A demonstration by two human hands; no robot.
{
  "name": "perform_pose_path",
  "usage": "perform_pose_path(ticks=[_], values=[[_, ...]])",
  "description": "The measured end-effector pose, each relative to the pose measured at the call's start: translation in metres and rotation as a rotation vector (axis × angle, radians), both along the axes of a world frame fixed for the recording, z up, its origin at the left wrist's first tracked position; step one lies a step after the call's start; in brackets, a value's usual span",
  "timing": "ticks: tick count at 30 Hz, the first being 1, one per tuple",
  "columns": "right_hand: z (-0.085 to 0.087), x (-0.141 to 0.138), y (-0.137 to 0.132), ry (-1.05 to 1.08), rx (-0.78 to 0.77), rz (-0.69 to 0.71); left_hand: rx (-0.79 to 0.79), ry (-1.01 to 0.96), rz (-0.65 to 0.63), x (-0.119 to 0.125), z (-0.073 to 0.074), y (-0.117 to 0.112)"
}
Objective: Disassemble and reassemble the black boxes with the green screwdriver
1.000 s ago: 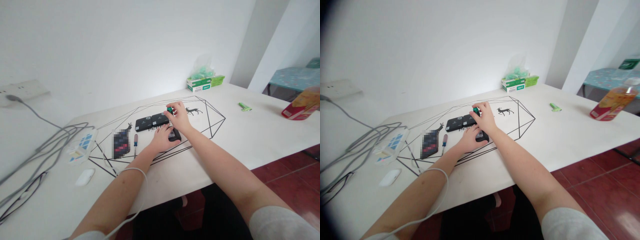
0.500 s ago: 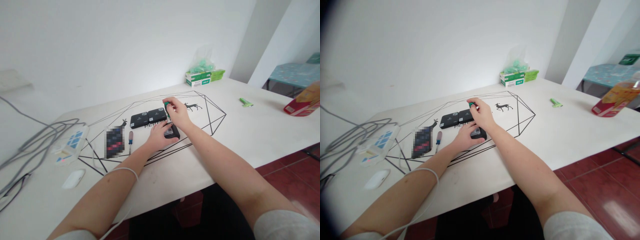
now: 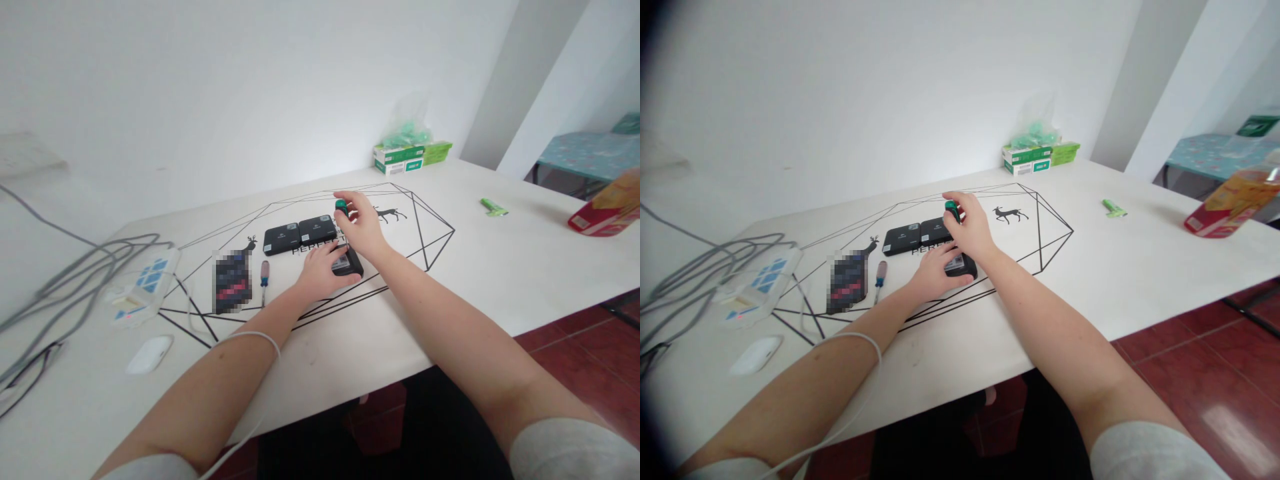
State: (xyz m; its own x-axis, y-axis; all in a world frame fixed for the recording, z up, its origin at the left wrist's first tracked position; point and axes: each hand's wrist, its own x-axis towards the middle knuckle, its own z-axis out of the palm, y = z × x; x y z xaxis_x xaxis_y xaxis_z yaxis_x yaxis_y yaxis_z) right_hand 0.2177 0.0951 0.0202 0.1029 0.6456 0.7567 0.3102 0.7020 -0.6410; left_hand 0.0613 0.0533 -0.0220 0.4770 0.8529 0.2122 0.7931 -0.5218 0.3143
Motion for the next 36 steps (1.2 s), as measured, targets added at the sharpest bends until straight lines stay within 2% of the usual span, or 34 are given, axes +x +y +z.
perform_pose_path(ticks=[7,13,17,27,32,36], values=[[-0.0047,-0.0005,0.001,0.109,-0.063,0.081,-0.009,0.0,0.005,0.0004,0.0012,-0.0009],[-0.0034,0.0009,0.0005,0.016,0.019,-0.044,-0.016,-0.005,0.001,0.001,0.0034,-0.0021],[-0.0031,0.0009,0.0009,0.02,0.008,-0.066,-0.024,-0.013,0.011,0.0005,0.0014,-0.0018],[-0.0052,-0.0001,-0.0001,0.141,-0.067,0.062,-0.017,-0.025,0.021,0.0,-0.0008,-0.0017],[-0.0018,0.0005,-0.0024,0.056,-0.006,-0.054,-0.015,-0.029,0.006,0.0,-0.0005,-0.0017],[-0.0015,0.0007,-0.0016,0.013,0.031,-0.095,-0.016,-0.029,0.014,-0.0004,-0.0017,-0.0011]])
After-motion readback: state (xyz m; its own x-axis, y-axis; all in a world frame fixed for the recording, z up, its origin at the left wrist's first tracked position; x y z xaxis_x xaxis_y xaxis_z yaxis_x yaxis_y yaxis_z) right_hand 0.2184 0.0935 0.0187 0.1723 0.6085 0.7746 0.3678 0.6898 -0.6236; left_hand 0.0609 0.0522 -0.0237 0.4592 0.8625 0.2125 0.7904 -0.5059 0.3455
